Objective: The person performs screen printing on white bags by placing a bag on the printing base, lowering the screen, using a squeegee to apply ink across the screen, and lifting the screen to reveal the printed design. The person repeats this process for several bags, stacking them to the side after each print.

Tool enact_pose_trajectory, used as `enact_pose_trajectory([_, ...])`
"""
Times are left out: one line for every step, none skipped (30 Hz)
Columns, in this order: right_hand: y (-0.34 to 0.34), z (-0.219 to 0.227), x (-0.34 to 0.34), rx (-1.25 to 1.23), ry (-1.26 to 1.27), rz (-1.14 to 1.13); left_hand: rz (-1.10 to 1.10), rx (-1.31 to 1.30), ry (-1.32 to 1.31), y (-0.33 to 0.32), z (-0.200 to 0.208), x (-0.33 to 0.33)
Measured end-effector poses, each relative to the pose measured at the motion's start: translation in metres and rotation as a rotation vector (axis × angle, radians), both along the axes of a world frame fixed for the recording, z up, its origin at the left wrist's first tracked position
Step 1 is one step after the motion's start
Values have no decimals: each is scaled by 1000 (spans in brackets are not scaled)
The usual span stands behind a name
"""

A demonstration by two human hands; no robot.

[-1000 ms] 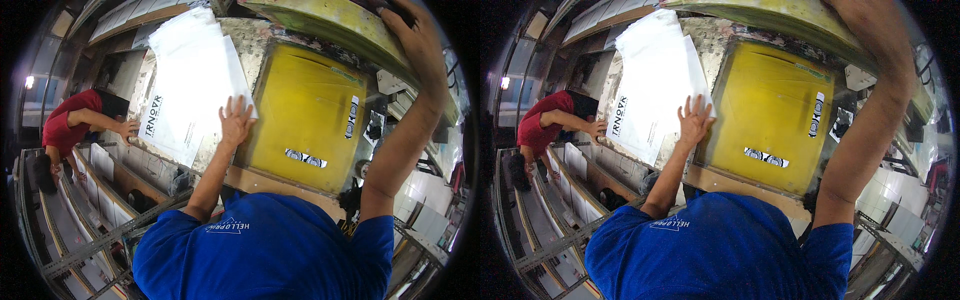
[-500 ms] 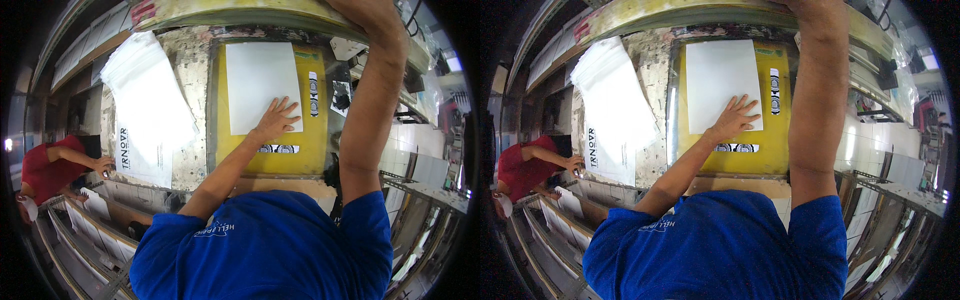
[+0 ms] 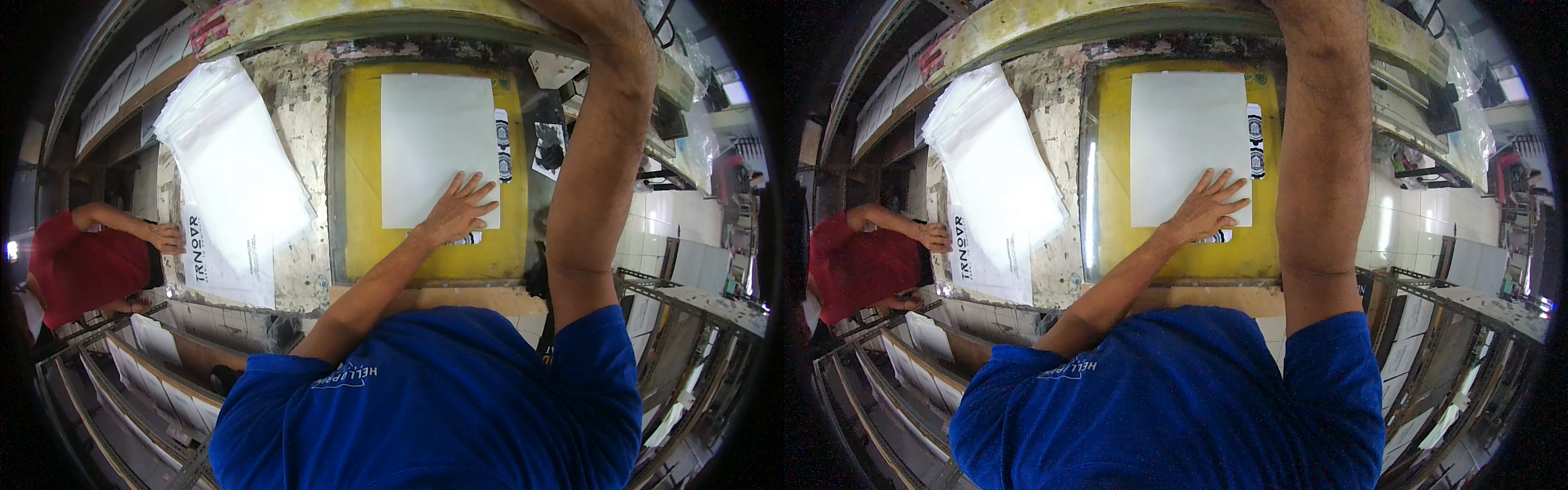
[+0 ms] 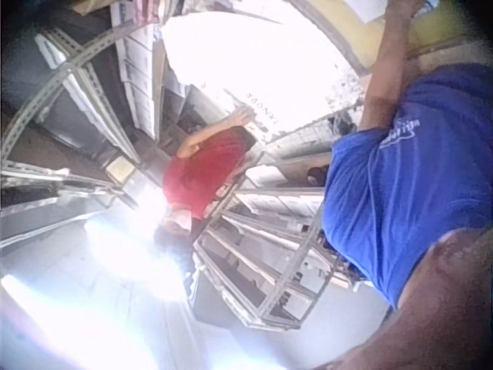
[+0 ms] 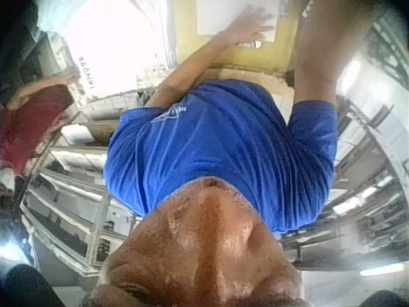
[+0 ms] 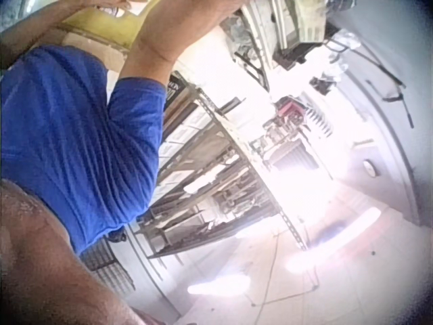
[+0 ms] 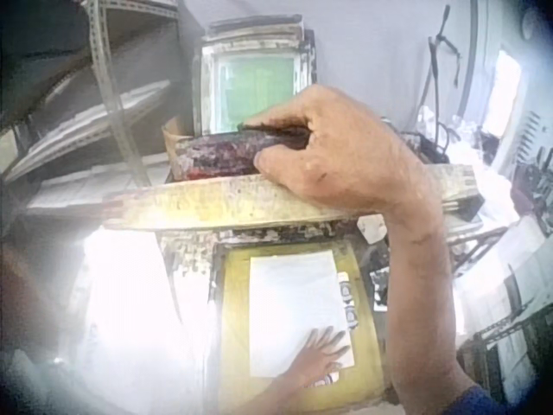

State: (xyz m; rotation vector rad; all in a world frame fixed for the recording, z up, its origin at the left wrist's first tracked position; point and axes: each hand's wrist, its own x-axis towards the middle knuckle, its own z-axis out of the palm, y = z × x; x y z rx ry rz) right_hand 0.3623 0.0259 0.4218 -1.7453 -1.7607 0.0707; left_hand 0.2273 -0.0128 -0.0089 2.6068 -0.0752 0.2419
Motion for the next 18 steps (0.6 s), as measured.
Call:
enact_pose_trajectory([2, -1, -2, -31, -13, -44, -2, -22, -22, 1, 4, -2])
enact_pose_trajectory([2, -3, -2, -9, -7, -37, -4, -45, -43, 6, 8, -3])
enact_pose_trajectory([3, -5, -3, 18, -5, -30, -4, -67, -65, 12, 11, -6])
enact_pose_trajectory([1, -13, -1, 90, 23, 26, 88, -31, -86, 18, 13, -14])
enact_pose_trajectory([0, -16, 1, 127, 22, 49, 176, 11, -109, 29, 14, -22])
enact_pose_trajectory([-1, -19, 3, 163, 21, 72, 264, 52, -132, 38, 16, -32])
enact_pose_trajectory([0, -18, 5, 165, -8, 73, 361, 56, -106, 46, 18, -44])
enact_pose_trajectory([1, -17, 7, 162, -29, 77, 458, 59, -80, 54, 19, -56])
enact_pose_trajectory([2, -16, 8, 160, -50, 83, 558, 65, -54, 60, 20, -66])
enact_pose_trajectory([3, -15, 9, 155, -64, 91, 566, 66, -27, 65, 17, -74])
enact_pose_trajectory([3, -15, 8, 164, -69, 90, 577, 69, -3, 69, 12, -80])
enact_pose_trajectory([4, -15, 7, 172, -71, 90, 588, 72, 21, 72, 6, -86])
enact_pose_trajectory([3, -16, 4, 188, -65, 75, 578, 65, 23, 72, 3, -88])
enact_pose_trajectory([4, -20, 4, 216, -91, 55, 567, 59, 25, 72, 0, -90])
enact_pose_trajectory([4, -23, 2, 243, -114, 36, 556, 53, 27, 72, -2, -93])
enact_pose_trajectory([9, -30, 4, 281, -172, 10, 551, 49, 30, 72, -2, -93])
enact_pose_trajectory([7, -30, 4, 275, -169, 6, 545, 46, 34, 71, -2, -94])
enact_pose_trajectory([6, -29, 3, 268, -165, 1, 539, 43, 38, 71, -2, -95])
